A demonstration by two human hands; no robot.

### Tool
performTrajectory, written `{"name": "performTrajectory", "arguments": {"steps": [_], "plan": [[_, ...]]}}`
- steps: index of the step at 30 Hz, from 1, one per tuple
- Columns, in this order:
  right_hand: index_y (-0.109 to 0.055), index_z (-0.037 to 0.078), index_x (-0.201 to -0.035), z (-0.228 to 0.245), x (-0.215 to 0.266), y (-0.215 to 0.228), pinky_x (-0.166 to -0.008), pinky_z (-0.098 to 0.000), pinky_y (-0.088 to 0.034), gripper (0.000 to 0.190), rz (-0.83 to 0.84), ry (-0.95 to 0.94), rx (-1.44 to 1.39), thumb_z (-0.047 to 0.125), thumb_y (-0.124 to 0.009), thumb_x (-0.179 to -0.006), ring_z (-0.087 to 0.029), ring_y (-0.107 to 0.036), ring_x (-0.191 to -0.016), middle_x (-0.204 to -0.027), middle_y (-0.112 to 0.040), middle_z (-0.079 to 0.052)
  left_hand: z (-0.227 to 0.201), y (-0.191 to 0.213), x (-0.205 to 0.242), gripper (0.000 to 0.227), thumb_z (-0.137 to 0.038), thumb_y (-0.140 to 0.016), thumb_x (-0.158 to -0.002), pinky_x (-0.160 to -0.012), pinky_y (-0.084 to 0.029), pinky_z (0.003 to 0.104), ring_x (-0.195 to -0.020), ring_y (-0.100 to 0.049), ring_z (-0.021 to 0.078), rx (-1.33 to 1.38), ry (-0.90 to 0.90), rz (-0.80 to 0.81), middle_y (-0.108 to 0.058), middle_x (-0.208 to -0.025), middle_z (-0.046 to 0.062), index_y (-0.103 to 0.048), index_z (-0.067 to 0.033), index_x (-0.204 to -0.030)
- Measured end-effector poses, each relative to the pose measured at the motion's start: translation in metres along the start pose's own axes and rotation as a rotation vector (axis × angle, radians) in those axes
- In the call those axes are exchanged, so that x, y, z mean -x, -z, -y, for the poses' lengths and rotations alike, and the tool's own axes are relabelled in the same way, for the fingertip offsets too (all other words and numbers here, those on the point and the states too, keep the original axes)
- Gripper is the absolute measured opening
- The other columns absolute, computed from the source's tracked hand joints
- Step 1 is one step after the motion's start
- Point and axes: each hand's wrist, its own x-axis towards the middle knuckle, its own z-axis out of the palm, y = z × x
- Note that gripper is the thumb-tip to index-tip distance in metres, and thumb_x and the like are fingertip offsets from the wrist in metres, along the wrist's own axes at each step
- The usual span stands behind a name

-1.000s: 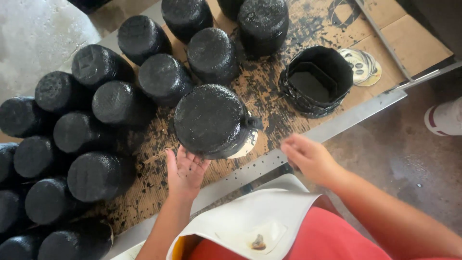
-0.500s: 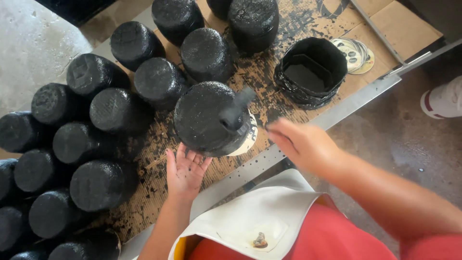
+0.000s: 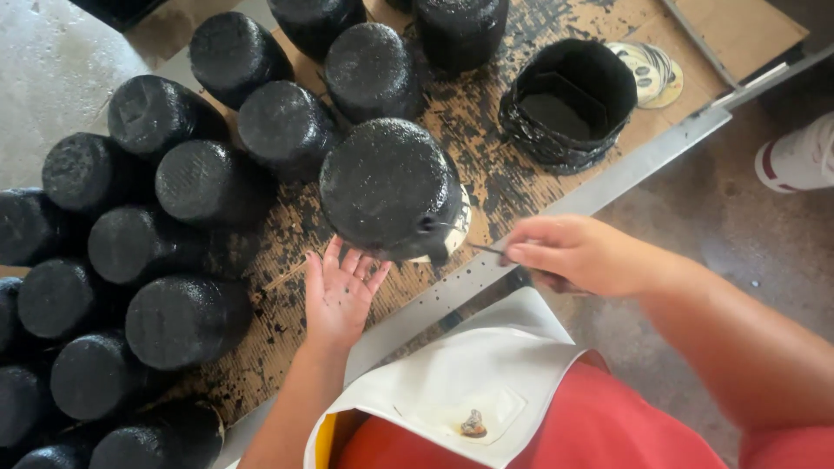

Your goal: Waxing cheese wheels by applying black wax with a brush at a workbench.

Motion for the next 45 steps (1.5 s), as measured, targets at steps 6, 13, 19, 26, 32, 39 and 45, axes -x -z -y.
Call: {"name": "performTrajectory", "arguments": {"steps": [6,13,19,26,32,39,45], "plan": [[-0.078,0.005,-0.112,0.040,-0.006,0.007,-0.031,-0.0191,-0.031,0.025,0.031,-0.064,0.123,0.017,-0.061,-0.098,-0.008,-0.042,-0.039,-0.053,-0.057,-0.009,0.002,0.015,-0.006,0.061,-0.063,-0.041,-0.100,-0.117,-0.040,0.057,-0.135,-0.057,0.0276,-0.039,-0.009,0.027,-0.063,-0.138,0.012,-0.047,-0.0233,-0.145],[-0.074,-0.002,-0.102,0.053,-0.014,0.066,-0.036,-0.0293,-0.020,0.026,-0.014,-0.149,0.182,0.019,-0.059,-0.104,-0.017,-0.032,-0.044,-0.060,-0.051,-0.017,-0.005,0.013,0.022,0.087,-0.062,-0.040,-0.096,-0.119,-0.031,0.059,-0.152,-0.027,0.0396,-0.141,-0.048,0.113,-0.029,-0.162,0.028,-0.012,-0.0107,-0.161],[-0.079,-0.004,-0.108,0.047,-0.021,0.051,-0.032,-0.0276,-0.020,0.029,0.069,-0.196,0.202,0.015,-0.057,-0.104,-0.018,-0.034,-0.038,-0.058,-0.054,-0.017,-0.003,0.035,0.046,0.082,-0.058,-0.039,-0.092,-0.119,-0.034,0.059,-0.149,-0.036,0.0374,-0.079,-0.005,-0.055,-0.036,-0.161,0.026,-0.022,-0.0100,-0.157],[-0.075,0.005,-0.110,0.087,-0.029,-0.017,-0.039,-0.0263,-0.028,0.030,0.094,-0.152,0.413,0.023,-0.052,-0.106,-0.015,-0.040,-0.043,-0.061,-0.057,-0.010,0.010,0.064,0.061,0.089,-0.061,-0.037,-0.091,-0.115,-0.039,0.056,-0.149,-0.036,0.0374,-0.108,0.041,-0.106,-0.035,-0.160,0.025,-0.015,-0.0111,-0.161],[-0.073,-0.009,-0.110,0.058,-0.029,0.096,-0.030,-0.0325,-0.022,0.031,0.000,-0.172,0.391,0.015,-0.053,-0.106,-0.024,-0.035,-0.037,-0.058,-0.050,-0.019,0.012,0.079,0.071,0.086,-0.058,-0.037,-0.092,-0.110,-0.043,0.053,-0.144,-0.042,0.0356,-0.105,0.017,-0.135,-0.040,-0.156,0.025,-0.019,-0.0105,-0.161],[-0.076,-0.013,-0.113,0.061,-0.020,0.128,-0.023,-0.0345,-0.016,0.032,-0.074,-0.144,0.381,0.009,-0.053,-0.105,-0.027,-0.028,-0.028,-0.050,-0.049,-0.027,0.008,0.085,0.079,0.082,-0.053,-0.043,-0.092,-0.108,-0.046,0.054,-0.142,-0.043,0.0367,-0.020,0.000,-0.189,-0.042,-0.155,0.027,-0.026,-0.0083,-0.159],[-0.083,-0.003,-0.119,0.095,-0.010,0.022,-0.045,-0.0335,-0.036,0.033,-0.097,-0.360,0.577,0.015,-0.061,-0.103,-0.025,-0.047,-0.051,-0.068,-0.062,-0.022,0.004,0.076,0.084,0.083,-0.052,-0.044,-0.090,-0.106,-0.047,0.052,-0.135,-0.048,0.0335,-0.038,0.033,-0.211,-0.047,-0.148,0.024,-0.028,-0.0076,-0.157]]}}
